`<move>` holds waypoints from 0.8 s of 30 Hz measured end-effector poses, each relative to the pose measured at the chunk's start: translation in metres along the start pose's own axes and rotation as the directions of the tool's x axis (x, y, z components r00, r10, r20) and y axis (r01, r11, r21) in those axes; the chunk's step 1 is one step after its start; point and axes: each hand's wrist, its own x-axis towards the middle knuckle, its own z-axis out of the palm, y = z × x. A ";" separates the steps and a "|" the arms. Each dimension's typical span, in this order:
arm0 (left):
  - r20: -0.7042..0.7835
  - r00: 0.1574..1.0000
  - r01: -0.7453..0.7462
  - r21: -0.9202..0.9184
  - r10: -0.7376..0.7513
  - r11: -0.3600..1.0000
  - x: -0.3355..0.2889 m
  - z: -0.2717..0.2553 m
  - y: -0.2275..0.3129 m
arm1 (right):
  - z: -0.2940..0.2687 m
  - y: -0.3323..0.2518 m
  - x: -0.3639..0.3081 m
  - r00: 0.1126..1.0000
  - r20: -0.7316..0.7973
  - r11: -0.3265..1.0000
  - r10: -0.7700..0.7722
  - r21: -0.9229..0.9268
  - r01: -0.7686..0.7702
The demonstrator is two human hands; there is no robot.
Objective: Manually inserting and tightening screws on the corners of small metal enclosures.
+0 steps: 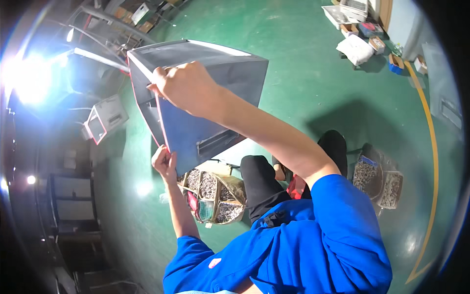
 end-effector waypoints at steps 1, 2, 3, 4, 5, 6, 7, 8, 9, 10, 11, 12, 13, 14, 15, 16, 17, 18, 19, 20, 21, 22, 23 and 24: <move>-0.036 0.999 -0.018 -0.008 0.018 1.000 0.000 0.000 -0.001 | 0.002 -0.001 0.000 1.000 0.013 1.000 0.005 0.021 -0.005; -0.035 0.999 -0.001 0.005 0.001 1.000 0.000 -0.002 -0.001 | 0.003 -0.003 -0.001 1.000 0.026 0.999 0.009 0.041 -0.010; -0.033 0.999 0.018 0.009 -0.017 1.000 0.000 -0.003 -0.002 | 0.004 -0.003 -0.002 0.999 0.038 0.999 0.035 0.029 -0.036; -0.031 0.999 0.035 0.014 -0.035 0.999 0.000 -0.003 -0.002 | 0.008 -0.004 -0.003 0.996 0.065 0.998 0.063 -0.001 -0.063; -0.019 0.999 0.049 0.026 -0.048 0.998 0.001 -0.005 -0.002 | 0.014 -0.004 -0.004 0.992 0.091 0.996 0.091 -0.032 -0.088; -0.023 0.999 0.045 0.030 -0.044 0.999 0.001 -0.005 -0.003 | 0.018 -0.004 -0.005 0.986 0.116 0.991 0.121 -0.066 -0.114; -0.025 0.999 0.040 0.033 -0.039 0.999 0.001 -0.005 -0.005 | 0.021 -0.006 -0.003 0.975 0.139 0.985 0.173 -0.052 -0.167; -0.028 0.999 0.035 0.037 -0.034 0.999 0.001 -0.007 -0.006 | 0.025 -0.007 -0.001 0.970 0.134 0.979 0.204 -0.024 -0.203; -0.020 0.999 0.029 0.061 -0.028 0.998 0.001 -0.009 -0.006 | 0.030 -0.007 0.001 0.963 0.131 0.972 0.234 0.004 -0.237; -0.026 0.999 0.028 0.061 -0.027 0.998 0.001 -0.009 -0.007 | 0.034 -0.007 0.004 0.956 0.130 0.962 0.264 0.033 -0.270; -0.032 0.999 0.026 0.061 -0.025 0.998 0.001 -0.009 -0.009 | 0.038 -0.006 0.005 0.943 0.124 0.944 0.310 0.080 -0.321; -0.044 0.999 0.027 0.064 -0.024 0.998 0.000 -0.009 -0.010 | 0.039 -0.004 0.006 0.919 0.180 0.911 0.350 0.164 -0.379; -0.028 0.999 0.032 0.070 -0.031 0.997 0.001 -0.011 -0.008 | 0.037 -0.001 0.007 0.892 0.240 0.866 0.383 0.242 -0.437; -0.032 0.999 0.036 0.076 -0.033 0.996 0.000 -0.014 -0.010 | 0.036 0.000 0.007 0.861 0.304 0.811 0.408 0.313 -0.494; -0.037 0.999 0.039 0.075 -0.036 0.996 0.000 -0.014 -0.012 | 0.034 0.000 0.006 0.814 0.370 0.753 0.449 0.334 -0.567; -0.042 0.998 0.043 0.073 -0.040 0.996 0.000 -0.013 -0.013 | 0.037 0.000 0.005 0.822 0.351 0.751 0.448 0.352 -0.559; -0.029 0.999 0.043 0.092 -0.040 0.995 0.001 -0.015 -0.013 | 0.042 0.000 0.004 0.831 0.332 0.749 0.447 0.369 -0.550; -0.031 0.999 0.047 0.095 -0.044 0.994 0.001 -0.015 -0.015 | 0.045 -0.001 0.003 0.837 0.314 0.746 0.448 0.385 -0.543; -0.033 0.998 0.050 0.097 -0.047 0.994 0.001 -0.015 -0.017 | 0.045 -0.002 0.003 0.830 0.332 0.722 0.449 0.412 -0.556; -0.035 0.998 0.054 0.099 -0.051 0.994 0.000 -0.015 -0.020 | 0.047 -0.002 0.002 0.832 0.331 0.720 0.446 0.419 -0.553; -0.042 0.997 0.060 0.077 -0.057 0.995 0.000 -0.017 -0.020 | 0.047 -0.003 0.002 0.837 0.326 0.719 0.440 0.431 -0.546; -0.051 0.997 0.064 0.084 -0.059 0.994 0.000 -0.017 -0.020 | 0.047 -0.005 0.003 0.842 0.320 0.718 0.435 0.441 -0.539; -0.060 0.996 0.067 0.090 -0.062 0.994 0.001 -0.018 -0.018 | 0.052 -0.004 0.002 0.888 0.245 0.783 0.390 0.419 -0.460; -0.068 0.995 0.073 0.094 -0.066 0.993 0.000 -0.018 -0.018 | 0.055 -0.005 0.000 0.932 0.184 0.869 0.312 0.342 -0.358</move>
